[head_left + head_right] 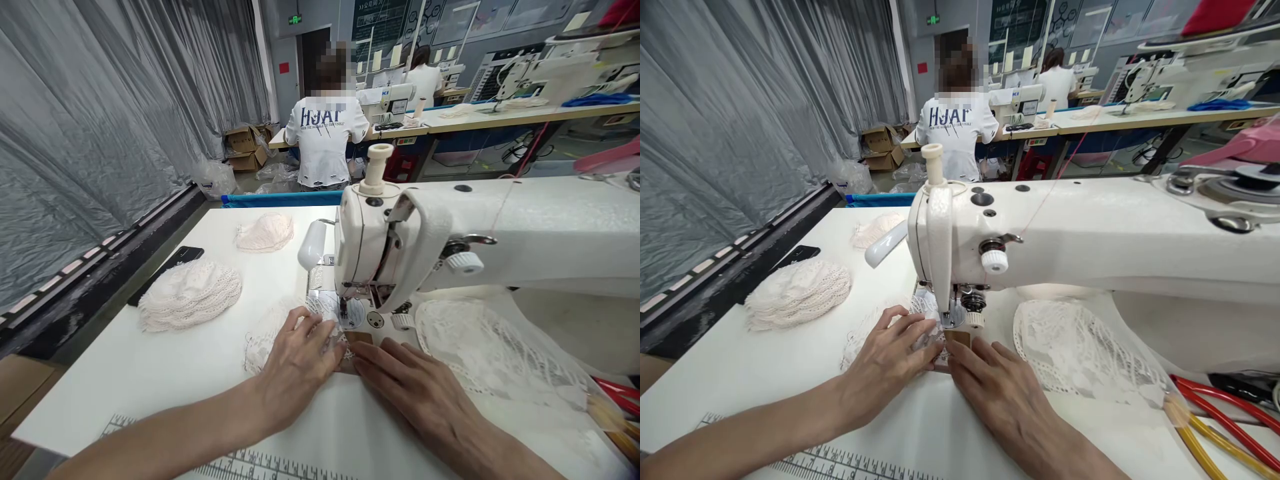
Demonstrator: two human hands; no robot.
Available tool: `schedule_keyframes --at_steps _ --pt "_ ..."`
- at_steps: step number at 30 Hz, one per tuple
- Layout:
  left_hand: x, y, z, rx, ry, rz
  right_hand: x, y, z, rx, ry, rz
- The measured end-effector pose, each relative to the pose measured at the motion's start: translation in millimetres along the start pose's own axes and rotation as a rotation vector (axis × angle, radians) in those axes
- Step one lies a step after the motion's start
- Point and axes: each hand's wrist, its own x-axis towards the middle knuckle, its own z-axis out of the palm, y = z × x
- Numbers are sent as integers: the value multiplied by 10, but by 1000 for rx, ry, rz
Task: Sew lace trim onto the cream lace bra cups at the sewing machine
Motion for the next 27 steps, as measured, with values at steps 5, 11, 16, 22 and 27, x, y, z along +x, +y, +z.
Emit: schedule_keyframes --at_steps 5,11,16,22,27 --pt "-4 5 -21 -19 13 20 -17 -10 1 3 -39 18" --pt "-17 36 -52 -38 -16 23 10 -7 -3 54 14 47" --pt "-30 91 -106 -25 -76 10 9 43 38 154 23 174" --pt "-102 144 -67 20 -17 34 179 92 10 184 -45 224" --pt "-94 172 -41 13 27 14 354 119 114 16 -179 215"
